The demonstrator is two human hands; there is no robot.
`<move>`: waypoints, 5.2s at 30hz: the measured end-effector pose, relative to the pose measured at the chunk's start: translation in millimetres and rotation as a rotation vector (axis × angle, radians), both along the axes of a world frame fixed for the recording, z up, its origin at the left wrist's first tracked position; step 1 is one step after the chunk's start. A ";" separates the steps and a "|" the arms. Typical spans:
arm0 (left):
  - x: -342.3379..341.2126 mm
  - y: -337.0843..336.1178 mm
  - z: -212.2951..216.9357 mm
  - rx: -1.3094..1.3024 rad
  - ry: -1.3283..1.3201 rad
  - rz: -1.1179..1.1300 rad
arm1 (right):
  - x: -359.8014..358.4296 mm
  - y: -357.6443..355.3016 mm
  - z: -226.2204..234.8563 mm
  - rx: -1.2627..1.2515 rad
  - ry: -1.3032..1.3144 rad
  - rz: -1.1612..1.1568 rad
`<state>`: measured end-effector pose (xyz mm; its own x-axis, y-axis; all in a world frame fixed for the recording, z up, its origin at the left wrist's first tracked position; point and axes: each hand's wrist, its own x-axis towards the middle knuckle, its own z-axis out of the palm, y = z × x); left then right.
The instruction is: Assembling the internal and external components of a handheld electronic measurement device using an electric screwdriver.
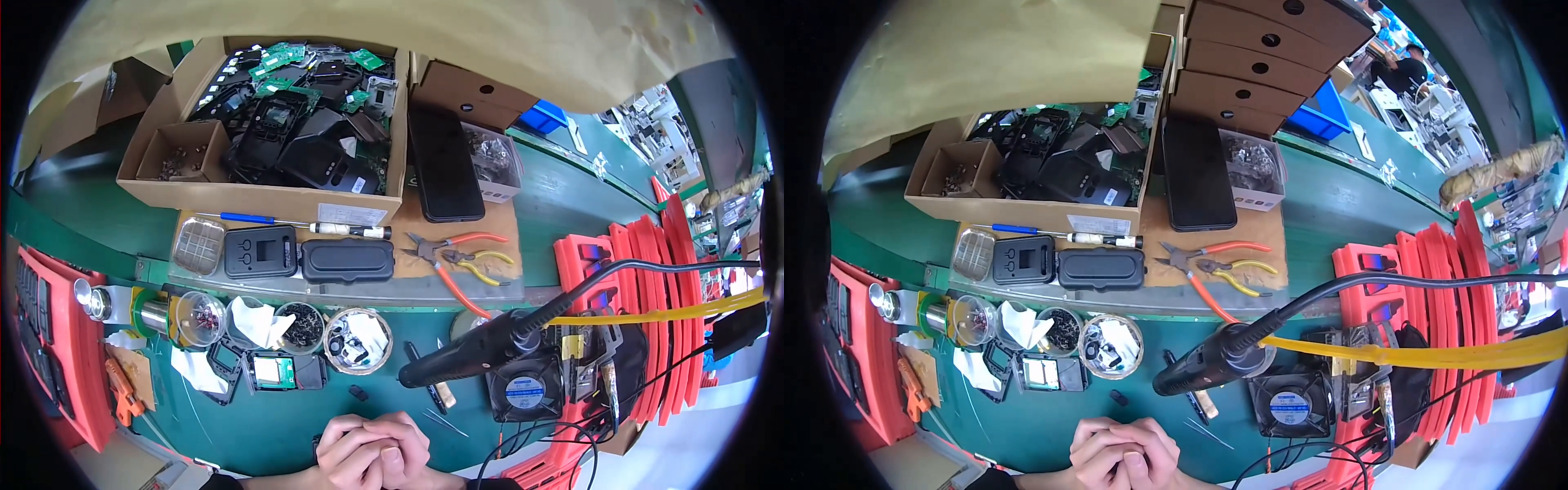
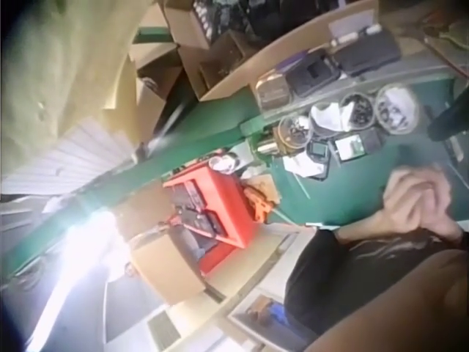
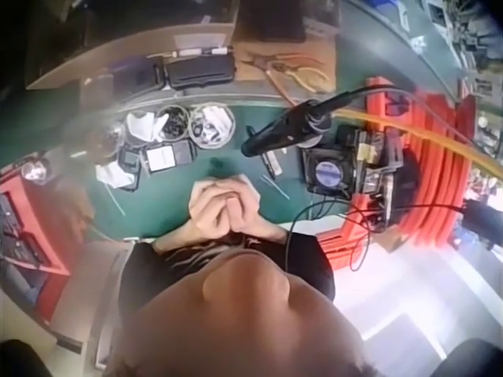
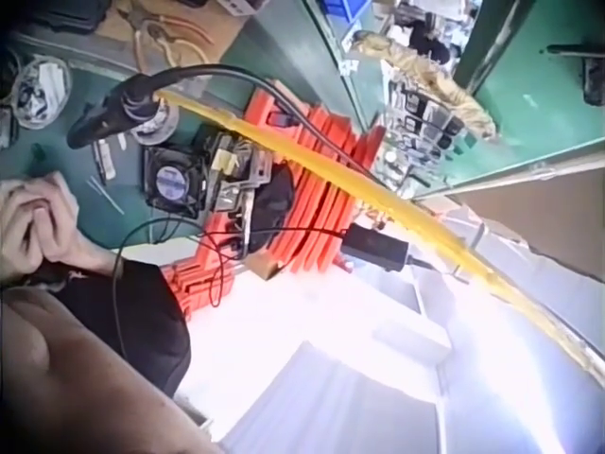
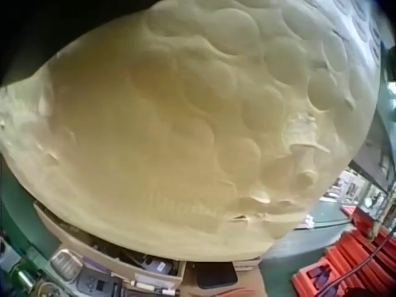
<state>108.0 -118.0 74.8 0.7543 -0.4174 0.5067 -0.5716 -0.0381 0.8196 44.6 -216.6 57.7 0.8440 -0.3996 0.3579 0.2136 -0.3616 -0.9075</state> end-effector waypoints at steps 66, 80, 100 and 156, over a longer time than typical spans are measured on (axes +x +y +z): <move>28.4 32.6 5.0 -0.746 0.785 -0.793 | -112.5 -14.0 -68.3 0.417 -0.116 0.203; 39.5 32.5 8.8 -0.738 0.695 -0.823 | -83.3 -20.5 -48.7 0.446 -0.263 0.365; 29.8 22.8 -15.8 -0.689 0.670 -0.891 | -90.9 -34.1 -80.3 0.466 -0.211 0.437; 26.3 21.0 5.2 -0.586 0.780 -1.025 | -96.6 -27.3 -84.9 0.738 0.091 0.179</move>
